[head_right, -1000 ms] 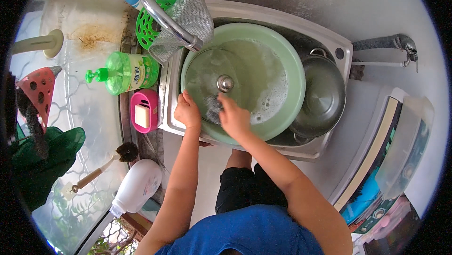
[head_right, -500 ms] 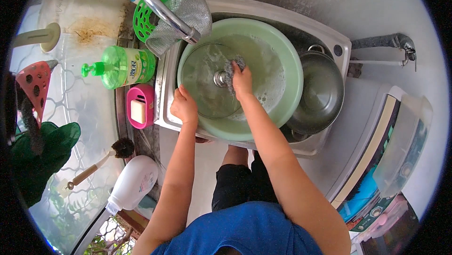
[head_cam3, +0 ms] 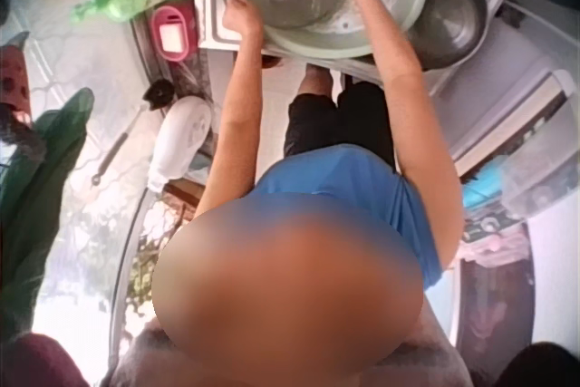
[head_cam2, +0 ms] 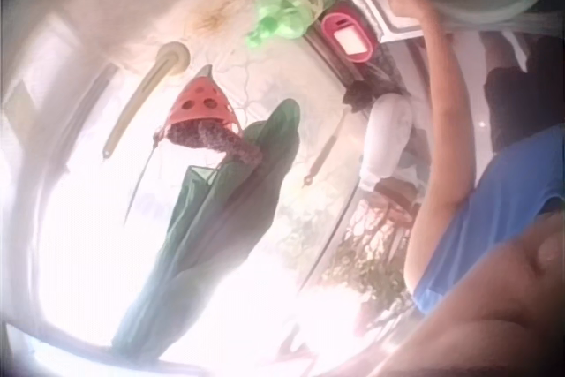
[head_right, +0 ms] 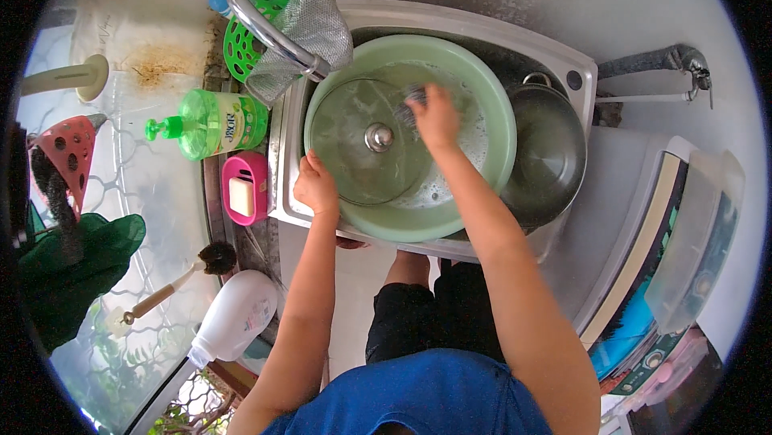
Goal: The person washes metal skewers and a glass pot lid in a plastic basin of water by hand using a scouring pad, then places the washed skewers on top of a nearby washing machine.
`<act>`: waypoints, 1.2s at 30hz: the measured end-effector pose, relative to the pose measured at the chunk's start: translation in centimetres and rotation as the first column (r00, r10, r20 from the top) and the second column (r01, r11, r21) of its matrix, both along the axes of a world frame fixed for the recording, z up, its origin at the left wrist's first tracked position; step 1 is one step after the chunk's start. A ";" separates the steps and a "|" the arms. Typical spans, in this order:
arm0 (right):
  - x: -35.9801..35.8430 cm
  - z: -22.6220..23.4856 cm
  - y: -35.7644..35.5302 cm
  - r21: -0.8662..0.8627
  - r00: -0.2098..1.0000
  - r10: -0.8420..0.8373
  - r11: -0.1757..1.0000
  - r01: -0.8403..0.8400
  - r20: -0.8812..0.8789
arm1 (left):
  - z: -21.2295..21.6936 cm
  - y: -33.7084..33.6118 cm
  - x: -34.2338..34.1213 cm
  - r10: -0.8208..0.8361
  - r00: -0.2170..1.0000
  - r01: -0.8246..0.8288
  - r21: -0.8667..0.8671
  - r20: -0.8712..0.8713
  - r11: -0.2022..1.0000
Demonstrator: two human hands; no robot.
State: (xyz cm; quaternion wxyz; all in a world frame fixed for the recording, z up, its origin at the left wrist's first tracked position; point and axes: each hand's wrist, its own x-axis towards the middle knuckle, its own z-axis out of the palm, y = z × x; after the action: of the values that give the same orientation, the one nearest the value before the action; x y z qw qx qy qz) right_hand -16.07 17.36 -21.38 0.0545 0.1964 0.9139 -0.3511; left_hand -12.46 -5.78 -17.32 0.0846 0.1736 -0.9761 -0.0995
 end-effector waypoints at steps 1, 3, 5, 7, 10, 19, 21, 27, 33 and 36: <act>0.2 0.6 0.4 -0.006 0.976 -0.184 0.983 0.185 -0.113 | 0.2 0.0 -0.1 0.011 1.000 -0.011 -0.009 -0.005 1.000; 1.9 -1.4 1.7 -0.016 0.902 -0.373 0.925 0.379 -0.216 | 0.2 0.5 -0.2 -0.001 1.000 0.001 0.008 -0.005 1.000; 3.2 -5.1 1.4 -0.187 0.882 -0.471 0.867 0.461 -0.013 | 0.1 1.4 -0.6 -0.024 1.000 0.024 0.029 -0.012 0.999; 4.8 -3.1 -0.6 -0.674 0.833 -0.484 0.523 0.521 0.268 | -0.2 0.4 -0.3 -0.005 1.000 0.005 0.014 -0.008 1.000; 6.3 4.1 -6.3 -0.648 0.873 -0.468 0.708 0.280 -0.134 | 0.1 0.1 -0.1 0.007 1.000 -0.007 -0.011 -0.004 1.000; -4.2 2.5 -9.6 0.072 0.991 -0.127 0.989 0.129 -0.029 | -0.3 0.9 -0.3 -0.053 0.998 0.053 0.003 -0.037 0.999; -2.1 2.3 -12.3 0.049 0.891 0.126 0.992 -0.116 -0.436 | -0.2 0.5 -0.7 -0.024 0.999 0.024 -0.018 -0.027 1.000; -5.8 0.9 -9.2 -0.106 0.956 0.049 0.991 -0.083 -0.291 | -0.1 1.2 -0.3 -0.034 0.998 0.034 -0.003 -0.051 0.999; -1.7 -0.9 -6.2 -0.202 0.994 0.100 0.973 -0.107 -0.047 | 0.3 -0.1 -0.4 0.011 1.000 -0.010 0.032 -0.027 0.999; -2.4 1.7 -8.0 -0.044 0.912 0.346 0.931 -0.364 -0.219 | 0.2 0.0 0.0 -0.012 0.996 0.010 -0.025 -0.089 1.000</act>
State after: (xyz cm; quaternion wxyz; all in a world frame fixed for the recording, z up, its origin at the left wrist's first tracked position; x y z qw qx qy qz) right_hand -18.49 9.38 -19.69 0.0300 -0.0130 0.9194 -0.3919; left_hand -12.51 -5.78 -17.17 0.1299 0.1626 -0.9734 -0.0955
